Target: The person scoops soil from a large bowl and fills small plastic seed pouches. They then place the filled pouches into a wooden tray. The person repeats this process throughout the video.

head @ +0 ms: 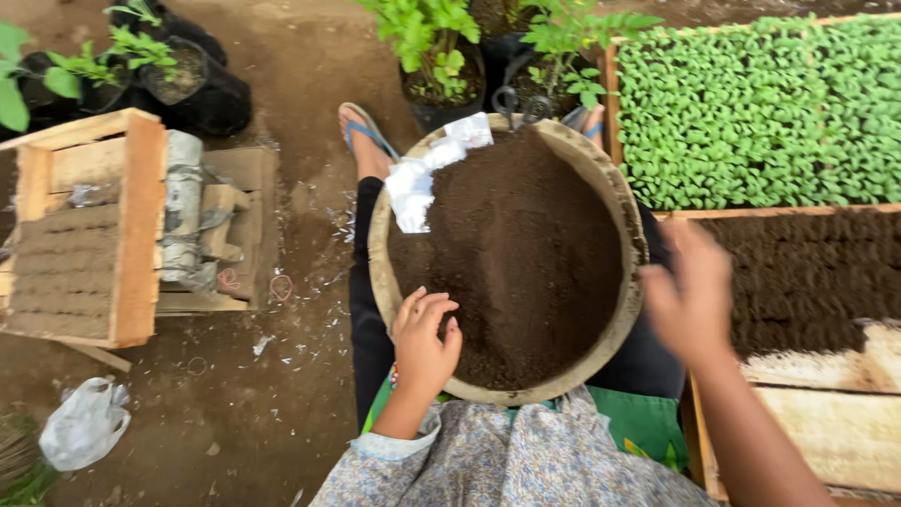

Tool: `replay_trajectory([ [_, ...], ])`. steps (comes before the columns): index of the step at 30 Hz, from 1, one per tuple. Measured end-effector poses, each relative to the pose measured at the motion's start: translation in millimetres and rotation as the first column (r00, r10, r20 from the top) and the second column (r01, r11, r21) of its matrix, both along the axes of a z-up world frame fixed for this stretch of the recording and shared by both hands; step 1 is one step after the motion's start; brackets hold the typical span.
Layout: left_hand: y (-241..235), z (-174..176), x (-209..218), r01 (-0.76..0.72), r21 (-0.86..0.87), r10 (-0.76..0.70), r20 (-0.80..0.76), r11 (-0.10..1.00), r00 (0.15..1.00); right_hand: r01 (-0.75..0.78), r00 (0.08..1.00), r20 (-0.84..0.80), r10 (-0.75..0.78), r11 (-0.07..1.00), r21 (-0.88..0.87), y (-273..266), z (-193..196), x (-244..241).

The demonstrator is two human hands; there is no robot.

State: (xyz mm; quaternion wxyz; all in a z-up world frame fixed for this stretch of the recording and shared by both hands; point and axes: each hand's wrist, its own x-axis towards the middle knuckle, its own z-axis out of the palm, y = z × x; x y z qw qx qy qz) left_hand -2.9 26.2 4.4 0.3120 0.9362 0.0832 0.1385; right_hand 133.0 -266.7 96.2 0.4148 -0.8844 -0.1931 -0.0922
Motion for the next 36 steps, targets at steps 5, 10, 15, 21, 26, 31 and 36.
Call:
replay_trajectory([
  [5,5.8,-7.6,-15.5,-0.041,0.012,0.039,0.114,0.999,0.993,-0.303,0.93,0.143,0.337,0.928,-0.219,163.2,-78.4,-4.8],
  [10,14.0,-12.0,-37.0,-0.06,-0.042,0.063,0.054,0.997,0.997,-0.268,0.923,0.049,0.381,0.73,-0.629,254.6,-137.3,1.2],
  [15,31.4,-17.7,-44.2,-0.06,-0.072,0.067,0.1,0.996,0.993,-0.144,0.857,0.224,0.465,0.633,-0.761,244.5,-173.8,-38.5],
  [21,36.3,-16.8,-35.2,-0.055,-0.114,0.073,0.163,0.992,0.984,-0.325,0.77,0.094,0.631,0.514,-0.794,191.5,-174.4,-81.0],
  [26,35.8,-3.4,-35.3,-0.035,-0.166,0.057,0.128,0.986,0.99,-0.4,0.766,0.105,0.634,0.598,-0.694,144.1,-175.9,-88.1],
  [31,21.3,-0.5,-26.5,0.03,-0.278,0.008,0.135,0.96,0.991,-0.372,0.926,-0.211,0.312,0.848,-0.378,119.6,-142.2,-69.1],
  [36,-16.0,-18.3,-7.1,0.0,-0.875,-0.171,-0.095,0.485,0.981,0.394,0.708,-0.649,0.28,0.605,0.692,133.9,-124.0,-75.6],
])
